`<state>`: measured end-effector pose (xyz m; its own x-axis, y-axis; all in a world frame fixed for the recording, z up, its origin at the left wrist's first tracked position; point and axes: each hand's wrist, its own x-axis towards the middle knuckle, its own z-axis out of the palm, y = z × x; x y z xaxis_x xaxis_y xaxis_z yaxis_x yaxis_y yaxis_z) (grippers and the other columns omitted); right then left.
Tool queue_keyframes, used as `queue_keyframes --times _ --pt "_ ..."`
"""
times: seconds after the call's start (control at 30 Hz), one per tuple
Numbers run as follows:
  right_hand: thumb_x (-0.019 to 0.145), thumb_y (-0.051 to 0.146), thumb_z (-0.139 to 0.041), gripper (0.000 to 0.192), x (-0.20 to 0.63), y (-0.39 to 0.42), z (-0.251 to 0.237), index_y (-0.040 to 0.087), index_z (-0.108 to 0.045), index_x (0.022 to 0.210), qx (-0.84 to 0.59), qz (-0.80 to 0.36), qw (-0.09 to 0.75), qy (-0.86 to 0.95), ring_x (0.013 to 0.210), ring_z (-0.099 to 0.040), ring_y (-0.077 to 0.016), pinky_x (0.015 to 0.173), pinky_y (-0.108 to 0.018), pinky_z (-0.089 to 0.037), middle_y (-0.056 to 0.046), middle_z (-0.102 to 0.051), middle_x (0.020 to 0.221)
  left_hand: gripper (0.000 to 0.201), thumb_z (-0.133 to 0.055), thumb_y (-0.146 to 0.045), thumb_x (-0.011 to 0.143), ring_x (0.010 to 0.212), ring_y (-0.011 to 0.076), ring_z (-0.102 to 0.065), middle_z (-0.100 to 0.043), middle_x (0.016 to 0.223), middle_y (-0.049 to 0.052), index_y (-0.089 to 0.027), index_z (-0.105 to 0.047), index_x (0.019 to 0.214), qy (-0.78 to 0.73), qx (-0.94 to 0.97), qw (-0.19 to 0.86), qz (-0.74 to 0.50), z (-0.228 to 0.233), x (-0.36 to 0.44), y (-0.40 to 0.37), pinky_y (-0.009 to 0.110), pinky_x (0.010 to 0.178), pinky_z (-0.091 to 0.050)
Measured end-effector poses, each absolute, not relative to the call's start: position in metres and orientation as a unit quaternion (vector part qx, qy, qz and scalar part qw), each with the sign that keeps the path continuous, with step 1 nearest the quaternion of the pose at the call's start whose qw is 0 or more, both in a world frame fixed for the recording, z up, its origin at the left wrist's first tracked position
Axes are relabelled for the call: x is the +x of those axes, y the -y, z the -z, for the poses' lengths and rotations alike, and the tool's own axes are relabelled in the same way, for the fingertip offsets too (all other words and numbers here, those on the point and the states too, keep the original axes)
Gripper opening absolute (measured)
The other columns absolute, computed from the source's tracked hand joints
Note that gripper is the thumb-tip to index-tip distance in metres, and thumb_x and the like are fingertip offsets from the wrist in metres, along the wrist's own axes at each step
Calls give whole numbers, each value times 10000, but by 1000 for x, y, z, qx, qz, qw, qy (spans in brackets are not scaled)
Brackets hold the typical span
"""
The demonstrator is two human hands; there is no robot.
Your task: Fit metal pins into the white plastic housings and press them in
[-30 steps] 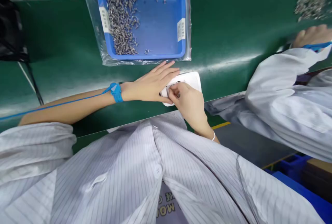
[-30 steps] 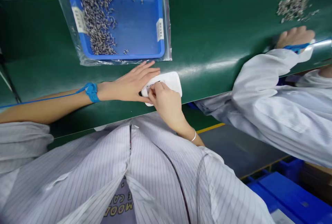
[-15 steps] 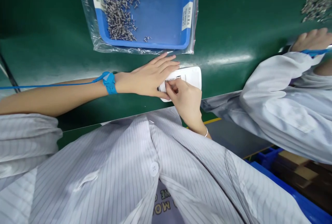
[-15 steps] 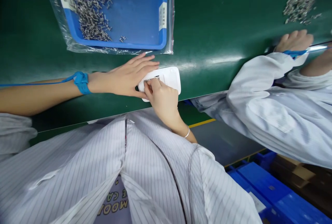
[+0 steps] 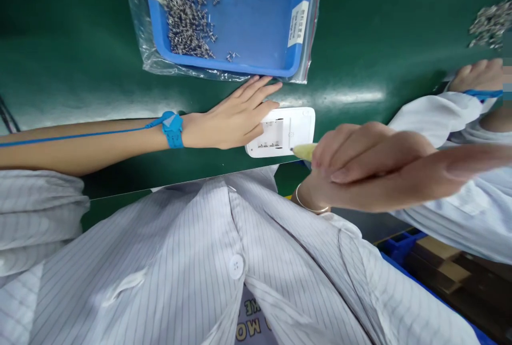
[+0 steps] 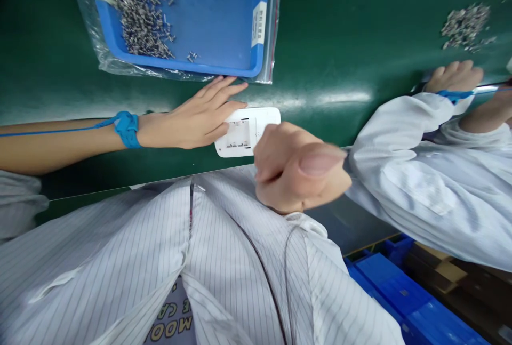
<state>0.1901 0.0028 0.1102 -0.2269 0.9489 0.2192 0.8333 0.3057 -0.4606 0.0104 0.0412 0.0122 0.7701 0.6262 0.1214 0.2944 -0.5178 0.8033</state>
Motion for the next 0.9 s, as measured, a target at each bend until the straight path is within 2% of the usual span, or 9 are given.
queue_keyframes --times 0.07,0.2,0.3,0.4,0.6,0.7,0.77,0.9 --pt "1039 544 -255 620 184 -13 -95 293 -549 554 -582 -137 248 763 440 -486 -121 422 -263 -465 24 -322 436 555 -414 -385 981 1556 371 -103 -204 1658 158 -112 -419 1465 -285 849 398 -199 -13 12 -39 598 1265 -88" --pt "981 678 -276 628 176 -30 -67 286 -574 591 -573 -272 278 722 508 -542 -185 507 -365 -495 -20 -369 443 575 -446 -387 968 1552 368 -121 -222 1649 167 -105 -407 1467 -308 851 379 -193 -10 17 -37 584 1266 -82" --pt "919 789 -93 774 179 -37 -63 259 -574 622 -564 -373 327 660 513 -538 -180 525 -368 -479 -25 -362 454 578 -470 -382 954 1554 360 -117 -231 1647 149 -115 -407 1463 -315 851 371 -195 -7 19 -37 579 1266 -74" --pt "875 799 54 817 181 -39 -72 256 -487 595 -560 -402 372 622 495 -515 -147 532 -342 -469 -12 -337 465 575 -471 -369 944 1556 354 -112 -237 1646 140 -121 -412 1460 -318 852 370 -192 -6 21 -36 568 1269 -75" --pt "946 732 -3 692 181 -45 -75 273 -311 531 -503 -409 444 618 459 -482 -108 528 -301 -458 13 -300 469 592 -475 -353 928 1554 356 -122 -240 1649 121 -135 -402 1474 -321 847 376 -195 -5 22 -35 562 1272 -65" --pt "950 750 -79 675 170 -40 -66 285 -235 486 -476 -411 468 621 402 -435 -103 478 -295 -435 29 -243 423 681 -496 -373 913 1559 370 -71 -201 1657 160 -93 -343 1514 -294 859 383 -170 -3 19 -40 565 1268 -30" --pt "971 718 -163 689 157 -29 -62 281 -181 438 -454 -367 520 624 322 -363 -90 395 -273 -385 41 -194 361 758 -524 -391 892 1558 383 -31 -168 1660 193 -51 -301 1532 -266 871 388 -141 -3 17 -44 567 1263 -6" --pt "1017 459 -245 698 138 -10 -61 244 -148 360 -378 -223 666 603 193 -217 -65 259 -207 -244 56 -142 266 767 -522 -342 866 1562 365 -15 -153 1662 206 -15 -302 1524 -262 877 385 -118 -9 13 -47 538 1269 2"
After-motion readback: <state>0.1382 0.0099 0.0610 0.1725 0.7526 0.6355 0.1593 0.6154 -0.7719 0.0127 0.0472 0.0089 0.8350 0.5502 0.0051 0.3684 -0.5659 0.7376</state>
